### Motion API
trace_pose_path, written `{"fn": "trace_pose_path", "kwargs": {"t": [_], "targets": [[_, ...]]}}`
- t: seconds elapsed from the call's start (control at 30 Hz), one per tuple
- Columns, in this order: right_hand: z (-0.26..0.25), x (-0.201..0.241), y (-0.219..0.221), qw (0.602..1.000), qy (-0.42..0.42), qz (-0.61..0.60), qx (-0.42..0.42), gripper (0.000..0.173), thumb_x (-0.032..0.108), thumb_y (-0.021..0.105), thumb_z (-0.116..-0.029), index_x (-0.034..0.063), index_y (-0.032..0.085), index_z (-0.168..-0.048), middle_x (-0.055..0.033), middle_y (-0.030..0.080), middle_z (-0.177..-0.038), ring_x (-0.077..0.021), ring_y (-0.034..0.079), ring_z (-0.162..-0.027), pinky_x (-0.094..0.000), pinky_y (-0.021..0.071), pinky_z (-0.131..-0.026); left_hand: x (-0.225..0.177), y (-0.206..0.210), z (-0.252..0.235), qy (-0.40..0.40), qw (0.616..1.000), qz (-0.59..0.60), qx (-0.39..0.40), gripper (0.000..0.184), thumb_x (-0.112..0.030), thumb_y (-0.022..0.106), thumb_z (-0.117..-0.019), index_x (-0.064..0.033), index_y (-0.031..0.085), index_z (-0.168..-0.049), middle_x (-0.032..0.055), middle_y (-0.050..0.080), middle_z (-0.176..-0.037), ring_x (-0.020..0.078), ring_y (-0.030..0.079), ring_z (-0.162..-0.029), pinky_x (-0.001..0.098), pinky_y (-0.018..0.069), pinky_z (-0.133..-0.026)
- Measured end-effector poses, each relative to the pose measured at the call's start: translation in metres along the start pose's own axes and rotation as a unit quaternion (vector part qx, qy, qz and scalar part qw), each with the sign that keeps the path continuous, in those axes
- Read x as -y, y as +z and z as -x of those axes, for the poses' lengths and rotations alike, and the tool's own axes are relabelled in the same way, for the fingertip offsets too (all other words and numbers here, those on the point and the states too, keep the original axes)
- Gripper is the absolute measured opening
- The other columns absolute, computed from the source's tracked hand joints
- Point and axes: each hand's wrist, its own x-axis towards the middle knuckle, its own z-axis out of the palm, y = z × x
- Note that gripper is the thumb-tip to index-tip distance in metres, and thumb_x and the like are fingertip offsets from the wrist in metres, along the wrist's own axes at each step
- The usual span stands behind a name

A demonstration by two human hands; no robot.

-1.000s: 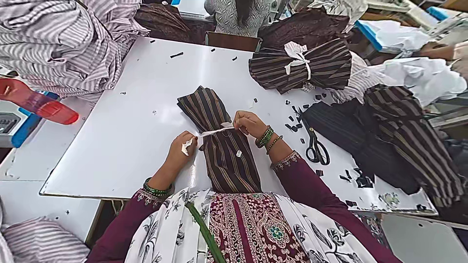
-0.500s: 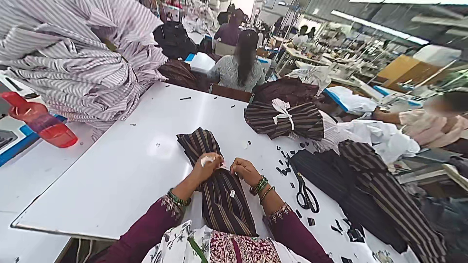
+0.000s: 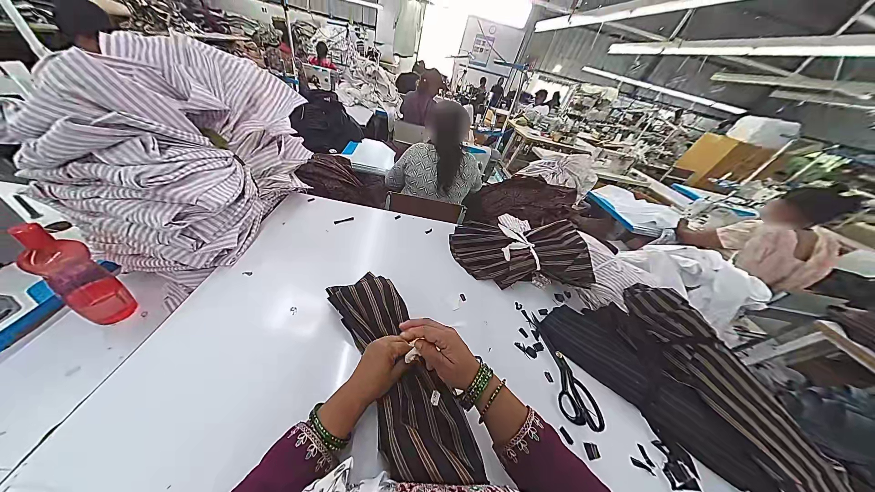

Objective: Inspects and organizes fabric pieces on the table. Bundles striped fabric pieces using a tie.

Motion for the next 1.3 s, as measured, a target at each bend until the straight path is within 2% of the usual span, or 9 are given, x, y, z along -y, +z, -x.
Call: {"fn": "trace_pose_path", "kwargs": {"t": [0.1,0.2,0.33,0.6,0.73,0.93,1.0,1.1,1.3], "targets": [[-0.004,0.001,-0.010,0.973,0.164,0.096,0.130,0.036,0.005,0.044,-0.1025,-0.0072,0.066,-0.128,-0.0252,0.066,-0.128,-0.0332,0.065,-0.119,-0.0438,0.0497,-0.104,-0.005,0.002,0.002,-0.002,0.999,-0.033,-0.003,0.017,-0.002,0.062,-0.0867,-0.0002,0.078,-0.085,0.0138,0.077,-0.088,0.0298,0.076,-0.089,0.0451,0.0588,-0.085],[-0.006,0.000,-0.015,0.939,0.248,0.145,0.191,0.031,0.005,0.046,-0.1016,-0.0087,0.070,-0.116,-0.0260,0.070,-0.110,-0.0371,0.066,-0.109,-0.0497,0.0481,-0.100,-0.006,0.000,0.003,-0.024,0.998,-0.049,-0.016,0.014,-0.006,0.065,-0.0850,-0.0068,0.079,-0.086,0.0072,0.078,-0.088,0.0233,0.075,-0.085,0.0513,0.0502,-0.087],[0.009,-0.007,-0.020,0.963,0.207,0.149,0.091,0.030,0.006,0.046,-0.0989,-0.0086,0.072,-0.101,-0.0238,0.071,-0.093,-0.0358,0.069,-0.093,-0.0504,0.0518,-0.087,-0.014,-0.005,-0.003,-0.158,0.987,0.026,-0.001,0.009,-0.008,0.067,-0.0887,-0.0006,0.071,-0.088,0.0095,0.074,-0.088,0.0229,0.070,-0.089,0.0493,0.0416,-0.101],[0.033,-0.018,-0.006,0.988,0.077,0.131,-0.007,0.028,0.005,0.047,-0.0912,-0.0070,0.072,-0.086,-0.0188,0.070,-0.076,-0.0311,0.069,-0.074,-0.0481,0.0534,-0.070,-0.006,-0.013,-0.009,-0.253,0.944,0.212,0.013,0.003,-0.002,0.064,-0.0891,-0.0004,0.066,-0.087,0.0030,0.070,-0.090,0.0057,0.065,-0.086,0.0264,0.0531,-0.084],[0.038,-0.022,-0.002,0.988,0.063,0.120,-0.075,0.027,0.004,0.048,-0.0888,-0.0061,0.073,-0.084,-0.0162,0.070,-0.074,-0.0241,0.068,-0.069,-0.0398,0.0535,-0.066,-0.015,-0.010,-0.004,-0.126,0.991,0.015,0.034,0.009,-0.005,0.066,-0.0882,-0.0009,0.074,-0.087,0.0102,0.076,-0.093,0.0249,0.072,-0.099,0.0587,0.0332,-0.112],[0.040,-0.024,-0.007,0.979,0.171,0.022,-0.110,0.027,0.006,0.047,-0.0882,-0.0036,0.071,-0.082,-0.0020,0.063,-0.067,-0.0004,0.053,-0.062,-0.0222,0.0430,-0.061,-0.022,-0.011,-0.010,-0.130,0.989,-0.062,0.039,0.008,-0.007,0.066,-0.0870,-0.0035,0.074,-0.086,0.0104,0.074,-0.089,0.0310,0.069,-0.099,0.0597,0.0363,-0.100],[0.045,-0.025,-0.003,0.986,0.137,0.032,-0.091,0.027,0.004,0.047,-0.0880,-0.0052,0.072,-0.082,-0.0062,0.066,-0.069,-0.0046,0.058,-0.064,-0.0245,0.0461,-0.062,-0.017,-0.013,-0.013,-0.219,0.973,0.035,0.055,0.012,-0.006,0.063,-0.0914,0.0005,0.073,-0.095,0.0116,0.072,-0.094,0.0267,0.067,-0.099,0.0543,0.0376,-0.103],[0.049,-0.024,0.002,0.992,0.050,0.097,-0.063,0.026,0.003,0.048,-0.0870,-0.0065,0.072,-0.081,-0.0153,0.070,-0.074,-0.0205,0.068,-0.069,-0.0358,0.0531,-0.066,-0.006,-0.010,-0.014,-0.285,0.939,0.192,-0.011,0.003,-0.004,0.066,-0.0890,-0.0037,0.068,-0.087,-0.0005,0.070,-0.085,0.0058,0.066,-0.083,0.0289,0.0537,-0.083],[0.041,-0.008,-0.007,0.975,-0.002,0.188,0.118,0.017,0.005,0.060,-0.0845,-0.0013,0.075,-0.084,-0.0168,0.071,-0.087,-0.0323,0.071,-0.078,-0.0497,0.0559,-0.063,-0.005,-0.009,-0.017,-0.310,0.923,0.230,0.003,0.010,-0.007,0.072,-0.0794,-0.0094,0.063,-0.080,-0.0052,0.066,-0.077,0.0042,0.062,-0.071,0.0280,0.0520,-0.070]]}}
